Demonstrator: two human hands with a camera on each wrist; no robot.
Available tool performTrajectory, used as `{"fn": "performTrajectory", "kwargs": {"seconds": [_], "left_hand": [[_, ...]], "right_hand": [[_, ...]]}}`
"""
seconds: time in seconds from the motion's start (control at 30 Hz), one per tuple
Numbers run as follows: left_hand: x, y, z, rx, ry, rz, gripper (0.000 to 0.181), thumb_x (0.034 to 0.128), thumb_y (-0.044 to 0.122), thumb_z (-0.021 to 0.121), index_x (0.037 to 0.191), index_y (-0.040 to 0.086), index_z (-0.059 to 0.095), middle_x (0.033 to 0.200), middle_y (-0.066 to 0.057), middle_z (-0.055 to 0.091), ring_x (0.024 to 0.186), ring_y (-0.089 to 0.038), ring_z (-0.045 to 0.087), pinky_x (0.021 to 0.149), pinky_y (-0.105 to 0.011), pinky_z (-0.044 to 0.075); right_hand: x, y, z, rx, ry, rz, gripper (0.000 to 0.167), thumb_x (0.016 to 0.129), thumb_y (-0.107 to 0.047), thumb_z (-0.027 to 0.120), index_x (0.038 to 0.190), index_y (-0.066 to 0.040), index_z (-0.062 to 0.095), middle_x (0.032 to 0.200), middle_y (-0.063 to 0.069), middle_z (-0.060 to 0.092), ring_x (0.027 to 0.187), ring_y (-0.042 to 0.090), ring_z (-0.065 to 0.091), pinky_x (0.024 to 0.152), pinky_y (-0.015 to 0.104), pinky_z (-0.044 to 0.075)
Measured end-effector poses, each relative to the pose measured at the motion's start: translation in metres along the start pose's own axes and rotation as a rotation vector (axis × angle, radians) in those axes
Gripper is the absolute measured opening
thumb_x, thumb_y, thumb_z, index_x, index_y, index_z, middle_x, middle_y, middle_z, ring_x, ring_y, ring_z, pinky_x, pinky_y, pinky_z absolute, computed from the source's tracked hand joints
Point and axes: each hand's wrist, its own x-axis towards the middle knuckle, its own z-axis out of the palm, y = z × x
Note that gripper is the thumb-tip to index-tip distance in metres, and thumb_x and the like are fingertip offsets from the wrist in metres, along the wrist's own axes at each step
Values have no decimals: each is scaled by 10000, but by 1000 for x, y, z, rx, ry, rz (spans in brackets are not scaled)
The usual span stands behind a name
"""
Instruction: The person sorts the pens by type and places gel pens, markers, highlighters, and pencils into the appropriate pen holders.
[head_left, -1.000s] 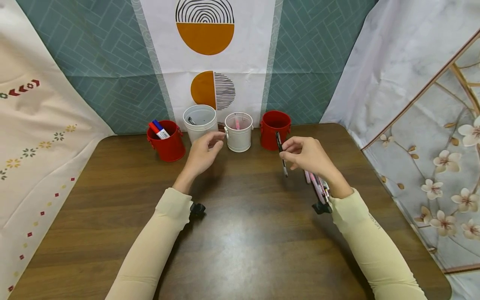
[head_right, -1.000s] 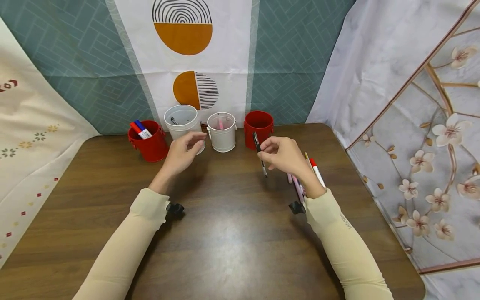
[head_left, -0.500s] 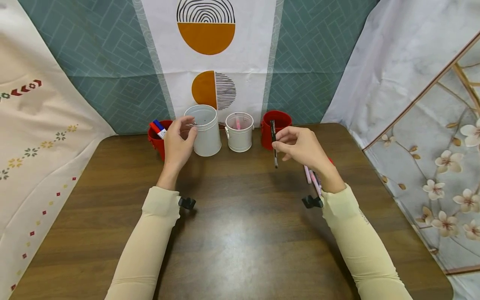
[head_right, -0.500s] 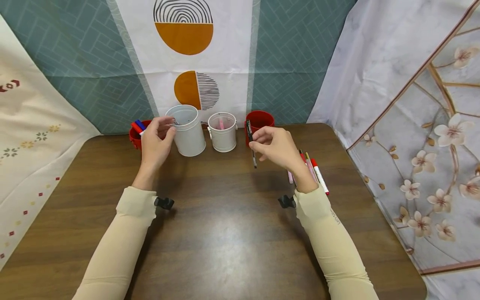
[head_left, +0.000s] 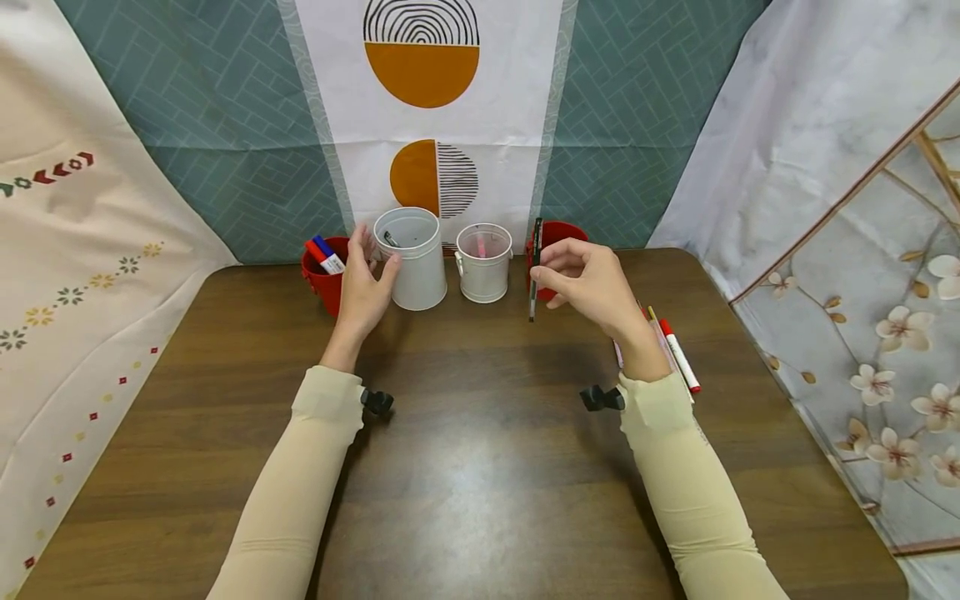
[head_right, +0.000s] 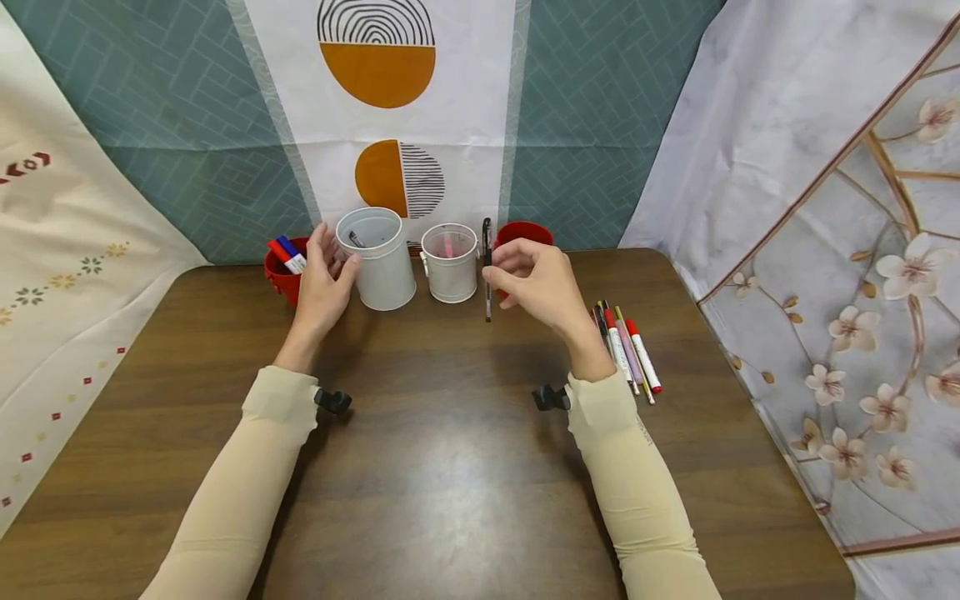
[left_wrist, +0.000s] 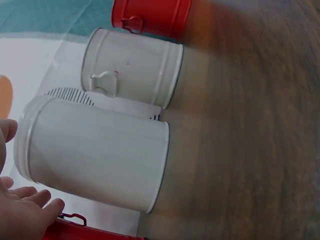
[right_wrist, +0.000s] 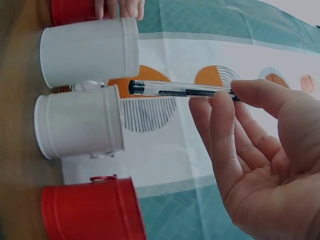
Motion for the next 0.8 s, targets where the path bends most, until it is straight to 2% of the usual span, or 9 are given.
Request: {"fn": "performTrajectory", "kwargs": {"seconds": [0.2,0.37,0.5,0.6,0.67,0.8], "left_hand": [[2,-5,1,-26,-73,-46,893,1050,371,638,1706,102,95,1764,-109,215,1610,-295,273,1297,-473,262],[1,-10,-1,-55,-141,-113,909,1065,396,618,1719,178,24,1784,-69,151,1625,-282,228,1297,-493,249],[-2,-16,-2,-69,-164,-144,873,1080,323,607,1720,223,22,1784,-65,154,1630,-272,210,1295,-512,243],[-2,-19,-1,-90,-169,-139,845,1088,245,596,1719,198,36,1779,-87,162,1634,-277,195,1295,-530,233],[-2,-17,1,-114,-177,-139,834,1090,196,587,1716,164,37,1779,-108,154,1637,-290,179,1296,-544,219],[-5,1,2,-144,-197,-143,808,1093,137,563,1706,91,40,1777,-160,131,1638,-327,152,1292,-558,202]], "right_hand": [[2,8,6,11,-2,2,255,955,-160,812,1121,-3,701,989,104,764,806,186,753,664,355,655],[4,12,14,11,4,-24,250,950,-147,817,1113,6,704,987,115,765,788,186,753,650,355,655],[7,14,25,8,-21,-46,243,954,-144,811,1121,-1,708,999,124,764,787,188,752,653,359,656],[8,15,30,6,-21,-58,236,954,-151,811,1118,-12,712,993,120,764,772,193,748,658,359,656],[8,15,32,2,-12,-67,237,952,-157,813,1114,-16,713,986,123,765,757,198,744,658,357,655],[7,14,33,-15,8,-95,248,952,-179,817,1122,-28,717,1000,132,770,765,209,743,655,357,653]]}}
